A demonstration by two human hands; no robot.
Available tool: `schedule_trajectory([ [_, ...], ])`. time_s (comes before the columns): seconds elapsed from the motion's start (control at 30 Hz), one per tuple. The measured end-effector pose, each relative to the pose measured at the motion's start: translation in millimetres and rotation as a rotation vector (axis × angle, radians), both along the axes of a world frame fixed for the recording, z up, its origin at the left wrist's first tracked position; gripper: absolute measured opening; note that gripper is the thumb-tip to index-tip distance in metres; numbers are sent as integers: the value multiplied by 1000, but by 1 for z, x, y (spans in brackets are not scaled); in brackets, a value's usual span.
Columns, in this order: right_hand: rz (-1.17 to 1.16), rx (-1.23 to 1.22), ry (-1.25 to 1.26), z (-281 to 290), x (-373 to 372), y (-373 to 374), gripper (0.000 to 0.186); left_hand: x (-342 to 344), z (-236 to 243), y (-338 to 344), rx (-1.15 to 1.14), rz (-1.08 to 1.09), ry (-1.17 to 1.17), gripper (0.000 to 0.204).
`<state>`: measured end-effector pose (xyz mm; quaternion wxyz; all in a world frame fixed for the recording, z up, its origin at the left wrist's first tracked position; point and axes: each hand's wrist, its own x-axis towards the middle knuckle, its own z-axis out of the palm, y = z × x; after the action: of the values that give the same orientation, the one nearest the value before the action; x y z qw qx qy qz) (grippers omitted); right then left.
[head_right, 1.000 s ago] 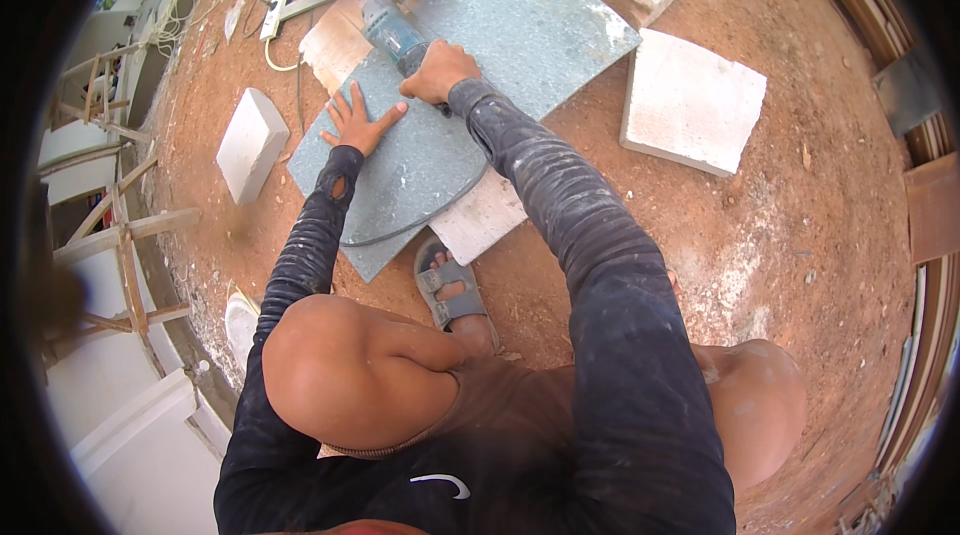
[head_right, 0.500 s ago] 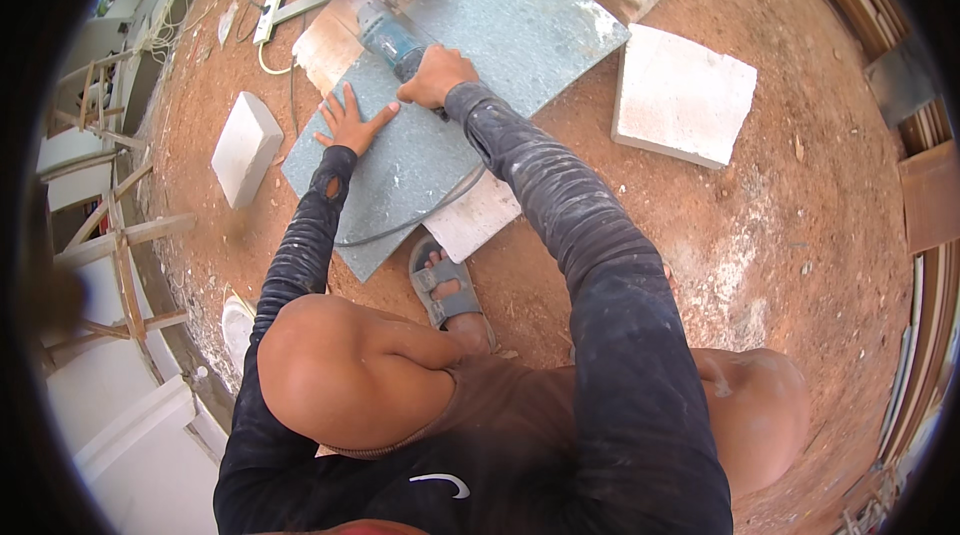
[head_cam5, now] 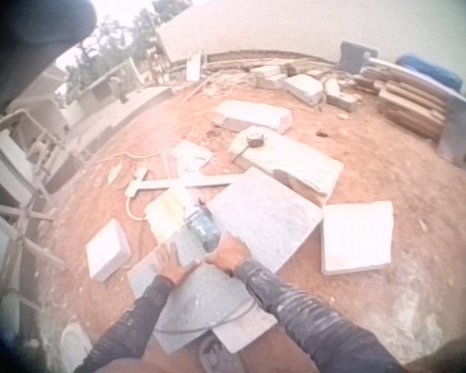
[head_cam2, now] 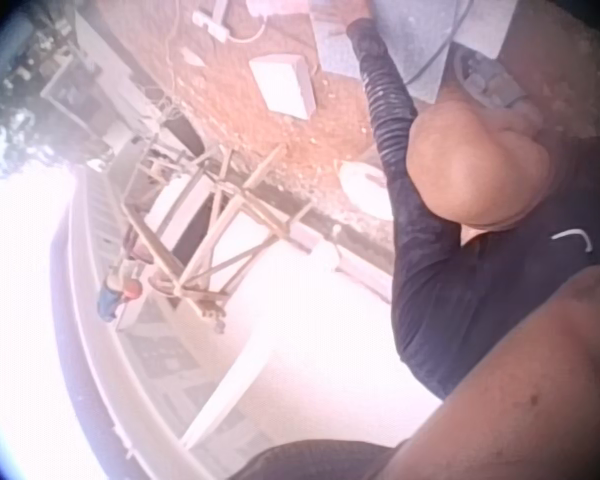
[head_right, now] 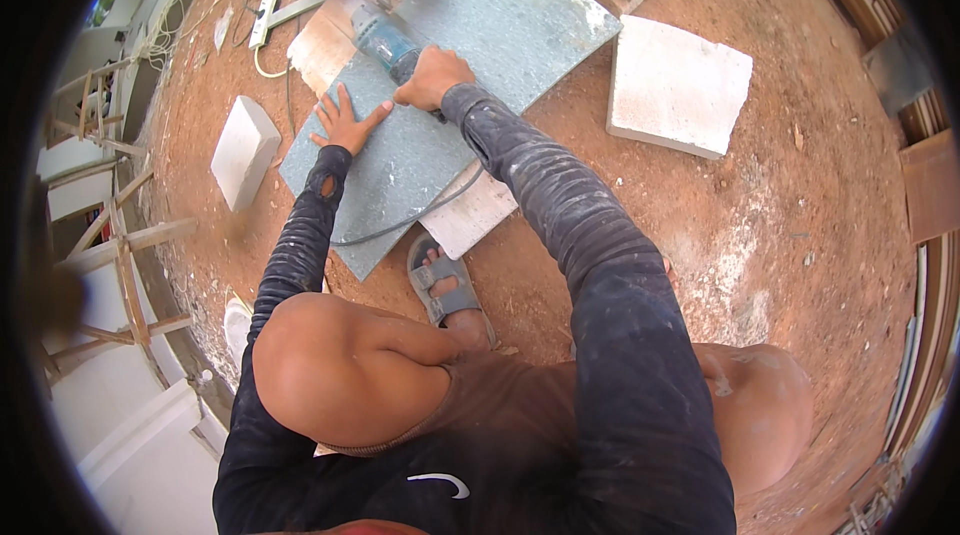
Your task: The person measures a large rectangular tile with a tape measure and marks a cutting line using a metal ruler and a purple marker. They then use an angle grinder to cut the tile along the marked line.
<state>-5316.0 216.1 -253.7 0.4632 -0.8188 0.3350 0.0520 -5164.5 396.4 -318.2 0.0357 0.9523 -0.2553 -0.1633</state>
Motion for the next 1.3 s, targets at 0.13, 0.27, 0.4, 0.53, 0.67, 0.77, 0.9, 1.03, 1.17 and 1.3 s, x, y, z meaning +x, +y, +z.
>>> schedule_trajectory([
  [0.13, -11, -13, 2, -2, -1, 0, 71, 1, -2, -1, 11, -7, -12, 137],
  [0.27, -10, -32, 7, -5, -1, -1, 72, 1, -4, -2, 13, -11, -17, 137],
  [0.4, -13, -18, 0, -3, 0, 2, 73, 1, -1, 2, -19, -4, -16, 137],
  [0.53, -17, -23, -8, -6, -3, 1, 74, -4, 4, -3, 23, 5, -14, 132],
  [0.67, -17, -17, -19, -12, -1, 3, 75, -3, 5, -1, 26, 5, -17, 131],
  [0.77, -17, -17, -4, -7, -5, 1, 74, -4, 5, -3, 21, 3, -16, 131],
  [0.9, -17, -8, -9, -3, -8, 3, 73, -4, 6, -3, 28, 5, -16, 131],
  [1.03, -21, -32, -5, -2, -12, 2, 72, -5, 6, -4, 34, -8, -14, 132],
  [1.17, 0, -18, 2, 0, -14, 4, 71, -4, 6, -2, 36, -9, -8, 133],
  [1.3, -8, -33, 2, -3, -15, 3, 70, -2, 5, -3, 46, -16, -1, 134],
])
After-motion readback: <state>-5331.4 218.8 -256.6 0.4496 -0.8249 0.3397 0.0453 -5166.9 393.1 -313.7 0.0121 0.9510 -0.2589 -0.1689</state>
